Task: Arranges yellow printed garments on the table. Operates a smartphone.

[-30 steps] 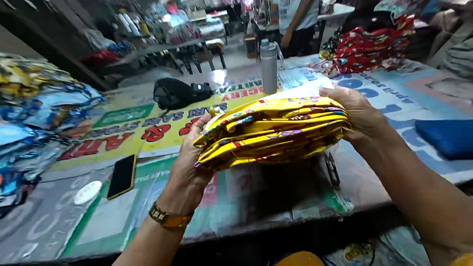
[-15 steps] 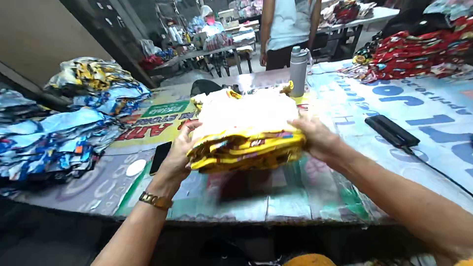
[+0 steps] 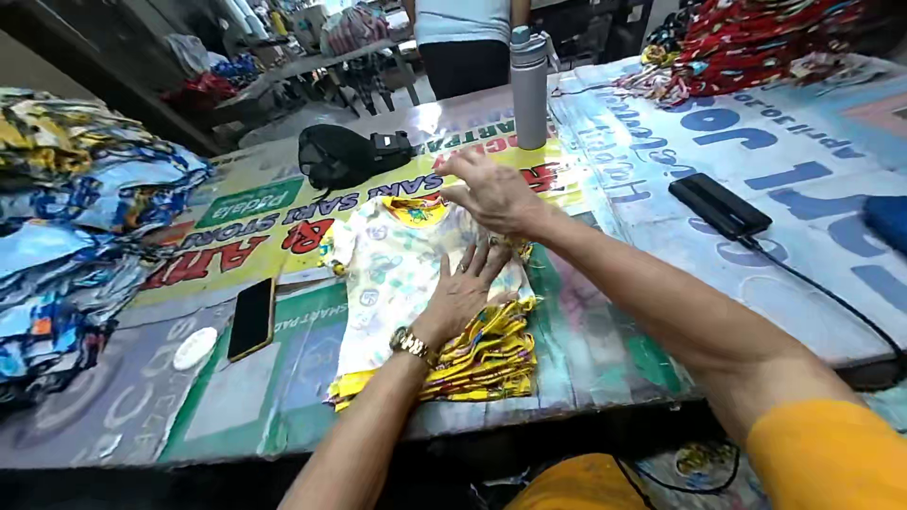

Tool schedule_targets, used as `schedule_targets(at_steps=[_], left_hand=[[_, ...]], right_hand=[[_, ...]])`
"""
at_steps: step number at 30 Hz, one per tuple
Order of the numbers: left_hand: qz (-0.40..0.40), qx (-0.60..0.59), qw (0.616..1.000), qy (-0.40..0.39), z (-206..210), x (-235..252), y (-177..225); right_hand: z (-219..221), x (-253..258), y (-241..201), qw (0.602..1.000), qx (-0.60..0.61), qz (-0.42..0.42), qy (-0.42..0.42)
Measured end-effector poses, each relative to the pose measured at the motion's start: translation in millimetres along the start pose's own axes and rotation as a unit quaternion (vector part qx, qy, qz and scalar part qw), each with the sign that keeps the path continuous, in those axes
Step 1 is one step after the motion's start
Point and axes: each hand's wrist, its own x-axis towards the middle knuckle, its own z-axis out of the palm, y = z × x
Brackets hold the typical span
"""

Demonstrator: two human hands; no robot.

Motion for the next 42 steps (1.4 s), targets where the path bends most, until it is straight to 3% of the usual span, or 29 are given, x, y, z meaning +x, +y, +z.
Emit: schedule_targets(at_steps=[2, 4, 6, 9, 12, 16, 19, 26, 29, 32, 36, 40, 42], left_hand=[[-0.017, -0.001, 0.999, -0.033, 2.2, -0.9, 1.7], [-0.027, -0.017, 0.999, -0.031, -1.2, -3.2, 2.3], [-0.031, -0.029, 0.999, -0.027, -5.7, -3.4, 1.0], [-0.026, -0.054, 0.998, -0.016, -6.5, -6.0, 3.3], [-0.028, -0.109, 0.993, -0.031, -16.9, -17.5, 7.5], [0.020, -0.165, 0.983, -0.079, -32.2, -58.6, 30.5], [0.057, -0.126, 0.990, 0.010, -15.9, -86.1, 42.8], [-0.035, -0.287, 0.955, 0.064, -19.6, -91.2, 38.6], [-0.082, -0.310, 0.945, 0.061, -23.1, -89.5, 35.1], [-0.143, -0.353, 0.922, 0.070, -26.2, -89.8, 33.3], [-0.228, -0.395, 0.879, 0.136, -29.0, -92.3, 36.5], [-0.260, -0.397, 0.862, 0.178, -26.8, -94.0, 42.8], [-0.268, -0.387, 0.862, 0.187, -25.5, -92.3, 48.6]], right_hand=[[43.9, -5.8, 35.7, 0.998, -0.061, 0.009, -0.034], [73.1, -16.8, 66.0, 0.987, -0.036, 0.061, -0.145], [74.1, -9.4, 79.4, 0.972, -0.002, 0.080, -0.220], [61.7, -12.2, 70.9, 0.965, -0.033, 0.092, -0.244], [35.0, -33.0, 45.1, 0.971, -0.063, 0.053, -0.223], [-15.3, -96.9, 17.0, 0.978, -0.054, -0.030, -0.202], [-41.3, -149.0, -3.8, 0.973, -0.049, -0.024, -0.225], [-37.6, -218.1, -48.4, 0.979, -0.036, -0.007, -0.201], [-38.1, -229.8, -52.9, 0.992, -0.037, -0.003, -0.122], [-65.2, -241.3, -48.7, 1.000, 0.006, 0.018, -0.025], [-91.6, -264.3, -39.1, 0.995, 0.078, 0.042, 0.055], [-56.2, -273.7, -50.4, 0.984, 0.176, 0.001, 0.032], [-28.1, -268.6, -63.8, 0.989, 0.147, -0.002, 0.008]])
